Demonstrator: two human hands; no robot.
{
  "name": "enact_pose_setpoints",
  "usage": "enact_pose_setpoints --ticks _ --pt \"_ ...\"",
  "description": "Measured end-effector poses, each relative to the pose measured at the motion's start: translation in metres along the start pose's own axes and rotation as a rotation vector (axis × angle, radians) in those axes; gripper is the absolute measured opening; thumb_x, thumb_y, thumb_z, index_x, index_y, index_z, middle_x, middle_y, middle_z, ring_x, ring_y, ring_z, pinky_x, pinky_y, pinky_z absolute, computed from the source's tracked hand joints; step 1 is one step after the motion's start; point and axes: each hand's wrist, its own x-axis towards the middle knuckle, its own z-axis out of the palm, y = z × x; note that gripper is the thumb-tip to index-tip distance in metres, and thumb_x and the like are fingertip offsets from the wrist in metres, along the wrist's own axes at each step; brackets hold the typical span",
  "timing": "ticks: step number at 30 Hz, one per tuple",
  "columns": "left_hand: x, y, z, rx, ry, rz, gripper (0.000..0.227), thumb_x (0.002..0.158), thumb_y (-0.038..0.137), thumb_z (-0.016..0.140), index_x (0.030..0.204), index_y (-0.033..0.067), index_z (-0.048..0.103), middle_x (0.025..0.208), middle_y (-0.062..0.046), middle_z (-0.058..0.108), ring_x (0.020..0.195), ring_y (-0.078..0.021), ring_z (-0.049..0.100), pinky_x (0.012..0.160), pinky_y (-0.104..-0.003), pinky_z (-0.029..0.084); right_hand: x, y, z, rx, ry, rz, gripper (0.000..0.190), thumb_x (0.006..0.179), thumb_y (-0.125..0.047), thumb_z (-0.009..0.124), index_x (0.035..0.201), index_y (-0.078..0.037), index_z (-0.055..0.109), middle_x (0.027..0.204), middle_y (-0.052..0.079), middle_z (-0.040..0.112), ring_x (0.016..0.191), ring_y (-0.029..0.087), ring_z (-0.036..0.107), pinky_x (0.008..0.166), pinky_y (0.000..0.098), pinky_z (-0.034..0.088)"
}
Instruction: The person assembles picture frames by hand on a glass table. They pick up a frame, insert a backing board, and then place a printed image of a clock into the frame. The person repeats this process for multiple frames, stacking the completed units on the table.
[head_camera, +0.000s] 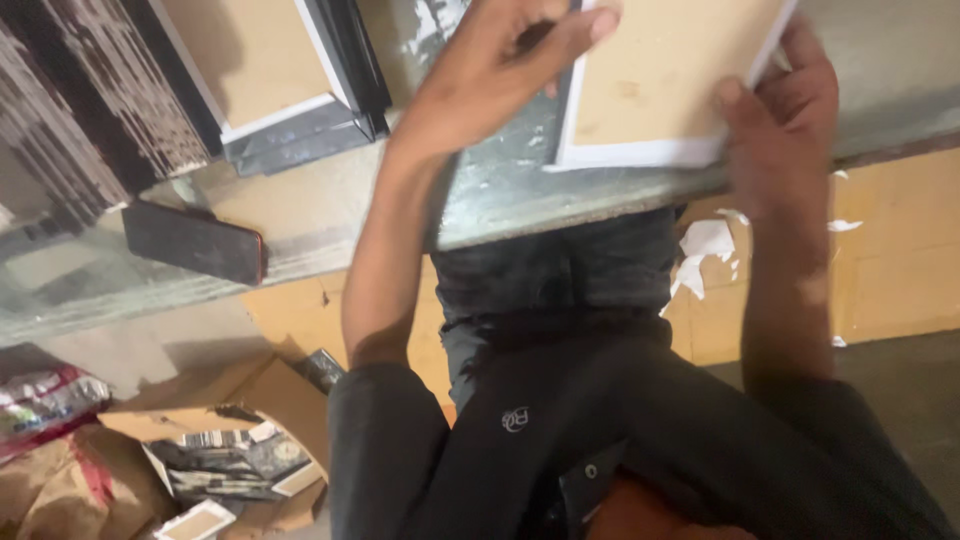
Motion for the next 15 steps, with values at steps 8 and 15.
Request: enact_pose_setpoints --ticks 8,15 --pt "-0.035 -0.018 -0.034 -0.473 0.272 -0.239 0.017 0.104 0.012 0.078 0.115 0.0002 0.075 0.1 -0.009 0.077 0.092 -0.0155 0.074 0.083 -0.031 0.06 0.012 -0.083 -0.015 -0.995 -0.441 0.024 0.019 0.097 -0.013 0.08 0.107 0.003 0.074 0.074 0.014 0.072 0.059 0.018 0.066 0.051 0.0281 0.047" --pt "-0.006 0.025 -0.026 0.359 -0.298 0.44 0.044 0.085 0.006 0.076 0.126 -0.0031 0.06 0.107 -0.018 0.07 0.09 -0.0343 0.07 0.072 -0.043 0.054 0.026 -0.105 0.019 -1.407 -0.528 -0.526 0.024 0.099 -0.015 0.073 0.12 -0.005 0.071 0.099 0.013 0.074 0.077 0.026 0.069 0.068 0.0344 0.05"
